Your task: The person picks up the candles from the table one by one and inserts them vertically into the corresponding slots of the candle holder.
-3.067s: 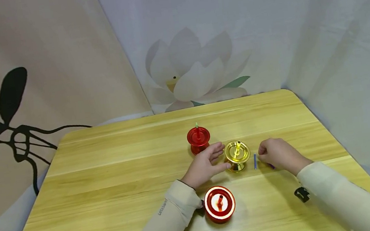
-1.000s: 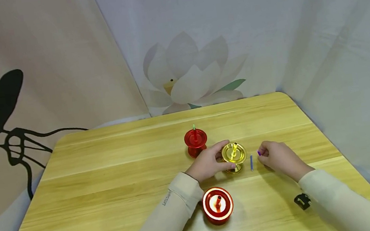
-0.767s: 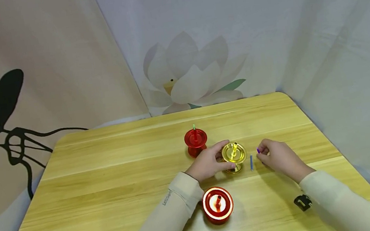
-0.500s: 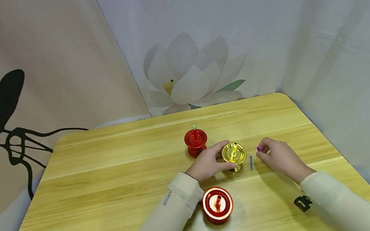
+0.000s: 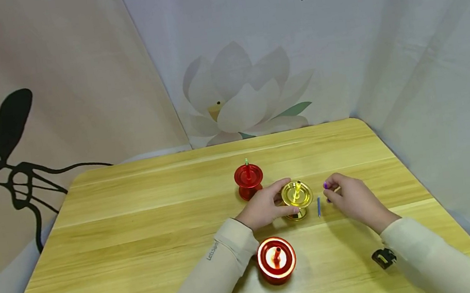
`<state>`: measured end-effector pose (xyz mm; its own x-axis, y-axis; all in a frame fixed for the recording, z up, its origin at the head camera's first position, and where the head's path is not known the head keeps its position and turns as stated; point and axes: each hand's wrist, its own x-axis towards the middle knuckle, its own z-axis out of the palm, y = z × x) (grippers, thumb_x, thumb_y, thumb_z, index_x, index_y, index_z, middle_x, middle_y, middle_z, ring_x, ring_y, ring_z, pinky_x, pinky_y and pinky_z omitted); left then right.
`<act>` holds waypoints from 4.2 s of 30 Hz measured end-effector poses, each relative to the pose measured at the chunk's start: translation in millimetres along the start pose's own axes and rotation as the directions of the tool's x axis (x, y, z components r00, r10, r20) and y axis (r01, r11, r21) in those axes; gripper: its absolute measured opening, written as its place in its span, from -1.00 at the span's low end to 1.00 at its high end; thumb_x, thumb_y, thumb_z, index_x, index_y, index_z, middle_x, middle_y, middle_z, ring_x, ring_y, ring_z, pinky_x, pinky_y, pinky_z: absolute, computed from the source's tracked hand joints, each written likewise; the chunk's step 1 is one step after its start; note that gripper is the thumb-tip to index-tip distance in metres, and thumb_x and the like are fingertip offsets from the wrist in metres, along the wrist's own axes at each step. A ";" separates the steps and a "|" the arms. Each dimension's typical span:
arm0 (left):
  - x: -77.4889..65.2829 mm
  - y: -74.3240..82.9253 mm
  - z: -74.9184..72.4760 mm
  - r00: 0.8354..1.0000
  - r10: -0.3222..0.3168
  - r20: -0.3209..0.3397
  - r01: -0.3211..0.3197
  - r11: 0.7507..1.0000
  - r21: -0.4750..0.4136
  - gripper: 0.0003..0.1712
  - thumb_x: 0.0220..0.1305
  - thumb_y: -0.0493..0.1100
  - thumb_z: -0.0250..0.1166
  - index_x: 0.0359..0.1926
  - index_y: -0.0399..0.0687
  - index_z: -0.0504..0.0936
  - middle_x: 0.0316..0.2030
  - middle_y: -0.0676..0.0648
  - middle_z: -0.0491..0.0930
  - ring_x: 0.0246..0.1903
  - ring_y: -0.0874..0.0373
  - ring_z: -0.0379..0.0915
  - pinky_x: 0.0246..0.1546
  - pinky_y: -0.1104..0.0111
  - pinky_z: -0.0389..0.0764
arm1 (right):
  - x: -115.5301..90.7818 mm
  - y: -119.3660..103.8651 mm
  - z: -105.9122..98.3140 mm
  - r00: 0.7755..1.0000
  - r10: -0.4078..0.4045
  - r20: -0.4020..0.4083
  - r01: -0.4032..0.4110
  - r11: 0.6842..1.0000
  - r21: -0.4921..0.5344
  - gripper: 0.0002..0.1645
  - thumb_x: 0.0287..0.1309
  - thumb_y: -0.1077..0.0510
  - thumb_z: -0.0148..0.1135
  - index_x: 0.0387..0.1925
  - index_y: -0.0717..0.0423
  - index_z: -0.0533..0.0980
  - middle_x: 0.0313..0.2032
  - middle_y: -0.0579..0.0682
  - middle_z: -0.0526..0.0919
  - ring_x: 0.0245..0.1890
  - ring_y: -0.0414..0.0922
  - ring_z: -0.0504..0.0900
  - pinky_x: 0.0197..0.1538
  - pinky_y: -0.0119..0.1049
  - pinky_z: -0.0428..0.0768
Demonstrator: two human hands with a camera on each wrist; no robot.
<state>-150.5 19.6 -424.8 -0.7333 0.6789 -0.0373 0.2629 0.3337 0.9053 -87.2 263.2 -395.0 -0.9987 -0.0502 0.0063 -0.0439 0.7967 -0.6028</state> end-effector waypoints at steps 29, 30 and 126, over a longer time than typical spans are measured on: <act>-0.3 1.3 -1.7 1.000 0.002 0.013 -0.003 0.999 0.042 -0.04 0.21 -0.03 0.48 0.53 -0.09 0.21 0.27 -0.07 0.53 0.21 0.16 0.49 0.25 0.35 0.46 | -5.2 -36.5 -5.9 0.990 -0.081 -0.113 0.096 0.986 0.136 -0.88 0.45 0.22 0.11 -0.08 0.17 0.50 -0.19 0.07 0.69 -0.15 0.02 0.75 -0.23 -0.22 0.71; -0.4 1.5 -1.8 1.000 0.003 0.014 -0.003 0.999 0.039 -0.04 0.21 -0.03 0.48 0.53 -0.08 0.21 0.27 -0.08 0.53 0.21 0.16 0.50 0.25 0.35 0.46 | -5.1 -37.6 -5.9 0.989 -0.088 -0.119 0.104 0.985 0.136 -0.89 0.45 0.22 0.11 -0.08 0.17 0.50 -0.19 0.07 0.69 -0.16 0.02 0.75 -0.23 -0.22 0.71; -14.5 -3.2 -4.0 1.000 -0.003 -0.017 0.002 0.999 -0.047 0.00 0.22 -0.04 0.48 0.56 -0.02 0.16 0.34 0.05 0.44 0.23 0.26 0.45 0.27 0.35 0.43 | 2.0 -66.7 -5.3 0.968 -0.147 -0.205 0.180 0.972 0.151 -0.81 0.30 0.07 0.35 -0.16 0.10 0.65 -0.23 -0.07 0.74 -0.24 -0.12 0.74 -0.18 -0.35 0.70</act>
<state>-143.2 6.1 -425.5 -0.7449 0.6664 -0.0324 0.2316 0.3039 0.9241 -86.3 213.1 -350.6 -0.9652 -0.0421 0.2582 -0.2182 0.6743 -0.7055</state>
